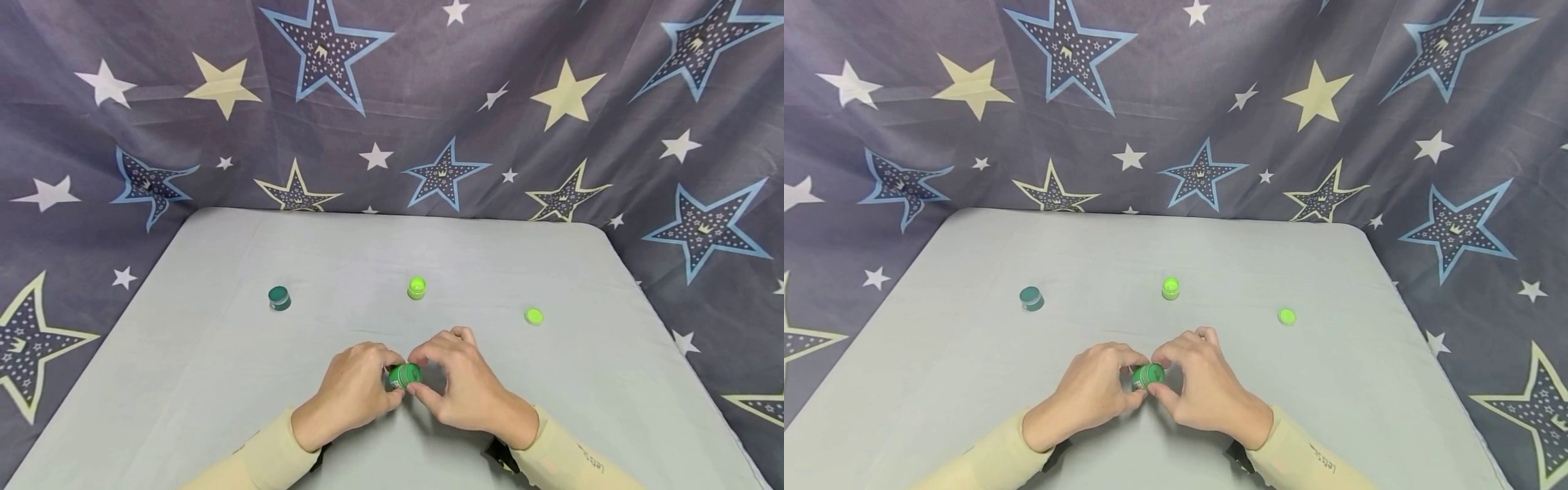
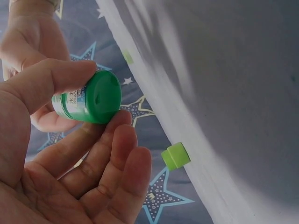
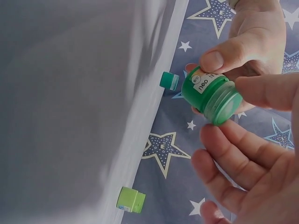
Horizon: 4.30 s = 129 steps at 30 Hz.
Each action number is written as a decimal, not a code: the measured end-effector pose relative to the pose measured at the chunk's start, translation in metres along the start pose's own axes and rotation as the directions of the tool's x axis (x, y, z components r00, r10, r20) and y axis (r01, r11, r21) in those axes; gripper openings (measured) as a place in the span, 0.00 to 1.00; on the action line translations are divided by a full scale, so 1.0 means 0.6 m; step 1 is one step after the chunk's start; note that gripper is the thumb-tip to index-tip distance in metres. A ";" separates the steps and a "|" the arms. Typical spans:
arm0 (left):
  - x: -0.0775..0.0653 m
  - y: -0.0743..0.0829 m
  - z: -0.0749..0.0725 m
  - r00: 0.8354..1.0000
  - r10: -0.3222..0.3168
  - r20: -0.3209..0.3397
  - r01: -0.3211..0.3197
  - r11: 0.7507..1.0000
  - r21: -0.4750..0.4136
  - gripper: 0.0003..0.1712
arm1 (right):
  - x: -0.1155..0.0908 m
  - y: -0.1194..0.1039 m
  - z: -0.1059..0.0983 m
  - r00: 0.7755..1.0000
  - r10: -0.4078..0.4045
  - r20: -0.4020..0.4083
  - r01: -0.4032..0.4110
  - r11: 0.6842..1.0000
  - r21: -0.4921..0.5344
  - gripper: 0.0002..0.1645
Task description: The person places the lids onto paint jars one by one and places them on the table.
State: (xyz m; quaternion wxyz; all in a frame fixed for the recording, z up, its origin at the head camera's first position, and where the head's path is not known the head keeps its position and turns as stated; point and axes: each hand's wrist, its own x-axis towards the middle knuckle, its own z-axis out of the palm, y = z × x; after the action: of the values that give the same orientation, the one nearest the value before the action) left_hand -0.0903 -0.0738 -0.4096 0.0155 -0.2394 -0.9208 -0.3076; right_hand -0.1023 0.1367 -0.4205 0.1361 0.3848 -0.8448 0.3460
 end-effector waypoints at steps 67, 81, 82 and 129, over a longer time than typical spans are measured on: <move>0.000 0.002 0.001 1.000 0.000 0.008 0.000 1.000 -0.018 0.12 | -0.001 -0.001 0.003 0.999 0.035 0.004 -0.035 0.999 0.006 0.12; -0.001 0.002 0.002 1.000 0.001 0.014 -0.001 1.000 -0.025 0.10 | -0.002 0.001 0.006 0.997 0.082 -0.006 -0.082 0.995 -0.060 0.15; -0.001 0.003 0.002 1.000 0.002 0.016 -0.001 1.000 -0.026 0.10 | -0.002 0.001 0.006 0.997 0.083 -0.008 -0.083 0.994 -0.066 0.16; -0.002 0.005 -0.001 1.000 -0.002 0.015 0.002 1.000 -0.031 0.12 | -0.001 -0.001 0.004 1.000 0.023 -0.009 -0.023 1.000 0.007 0.12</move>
State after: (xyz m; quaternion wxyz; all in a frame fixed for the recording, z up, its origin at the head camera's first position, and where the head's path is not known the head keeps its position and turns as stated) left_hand -0.0878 -0.0726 -0.4078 0.0046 -0.2410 -0.9162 -0.3200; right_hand -0.1016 0.1353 -0.4223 0.1344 0.3738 -0.8476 0.3519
